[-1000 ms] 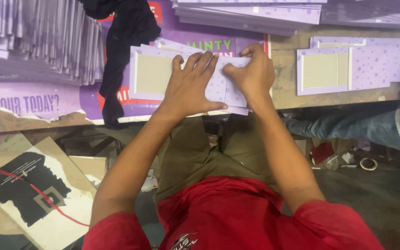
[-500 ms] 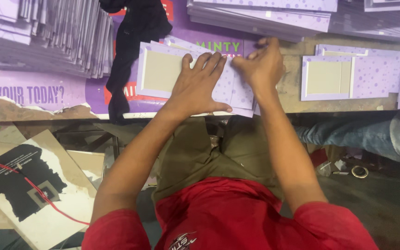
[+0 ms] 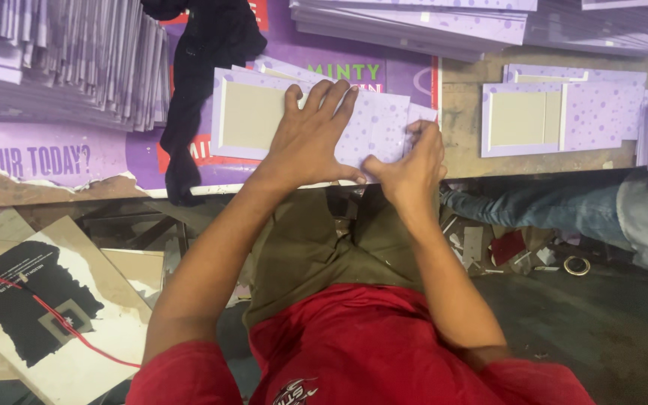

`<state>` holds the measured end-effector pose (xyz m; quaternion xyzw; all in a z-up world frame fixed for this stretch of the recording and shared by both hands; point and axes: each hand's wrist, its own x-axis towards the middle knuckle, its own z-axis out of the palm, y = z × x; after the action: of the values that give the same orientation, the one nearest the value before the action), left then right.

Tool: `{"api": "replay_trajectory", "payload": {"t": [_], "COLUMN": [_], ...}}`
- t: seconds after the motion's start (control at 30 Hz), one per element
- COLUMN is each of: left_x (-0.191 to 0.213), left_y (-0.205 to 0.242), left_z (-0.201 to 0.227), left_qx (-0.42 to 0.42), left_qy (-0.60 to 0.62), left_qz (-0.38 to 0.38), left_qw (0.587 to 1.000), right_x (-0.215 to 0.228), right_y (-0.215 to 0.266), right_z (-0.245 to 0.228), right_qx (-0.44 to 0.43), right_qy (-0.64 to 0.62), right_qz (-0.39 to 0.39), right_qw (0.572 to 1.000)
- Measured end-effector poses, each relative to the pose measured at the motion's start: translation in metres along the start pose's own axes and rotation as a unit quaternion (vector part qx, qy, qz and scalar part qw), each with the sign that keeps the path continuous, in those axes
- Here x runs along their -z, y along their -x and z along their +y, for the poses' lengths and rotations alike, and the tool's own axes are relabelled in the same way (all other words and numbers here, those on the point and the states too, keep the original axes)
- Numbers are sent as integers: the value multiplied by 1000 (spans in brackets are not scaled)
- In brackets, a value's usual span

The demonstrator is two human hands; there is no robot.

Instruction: The person sits on the floor and repeatedly folds purple printed paper sheets in half, then wipes the folded edges with a black cloth. The person stacks the finished sheets into a growing pile on the table.

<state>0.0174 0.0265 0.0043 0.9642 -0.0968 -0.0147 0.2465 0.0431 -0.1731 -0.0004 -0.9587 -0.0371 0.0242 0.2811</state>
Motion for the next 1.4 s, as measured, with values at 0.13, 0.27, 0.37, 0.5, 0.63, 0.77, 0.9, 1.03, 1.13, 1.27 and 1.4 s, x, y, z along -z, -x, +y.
{"api": "replay_trajectory", "payload": {"t": [0.13,0.27,0.37,0.5,0.63,0.77,0.9,1.03,1.13,1.27,1.4], "left_x": [2,-2,0,0,3,-4,-5,-6,-12,-9,-4], "left_y": [1,4,0,3,1,1,3,3,3,6,18], "left_z": [-2,-2,-2,1,0,0,0,1,1,-4,-4], "left_qx": [-5,-9,-6,-2,-2,-10,-12,-10,-17,-29,-18], "left_qy": [7,8,12,11,6,6,13,8,9,30,59], "left_qz": [-5,14,11,-1,-4,20,32,35,54,77,201], "left_qw": [1000,1000,1000,1000,1000,1000,999,999,998,996,978], "right_x": [-4,-7,-4,5,19,21,19,15,-1,-20,-10], "right_y": [-26,-26,-4,21,22,22,11,-2,0,1,-9], "right_z": [-4,0,1,2,-1,0,1,3,3,5,19], "right_qx": [21,20,0,30,100,33,-2,-61,65,147,95], "right_qy": [-9,-6,24,19,-37,-78,-123,-174,-175,-57,-253], "right_qz": [18,12,-10,-2,5,-32,-11,-46,-68,-12,-92], "right_qw": [1000,1000,1000,999,994,996,992,982,980,987,959]}}
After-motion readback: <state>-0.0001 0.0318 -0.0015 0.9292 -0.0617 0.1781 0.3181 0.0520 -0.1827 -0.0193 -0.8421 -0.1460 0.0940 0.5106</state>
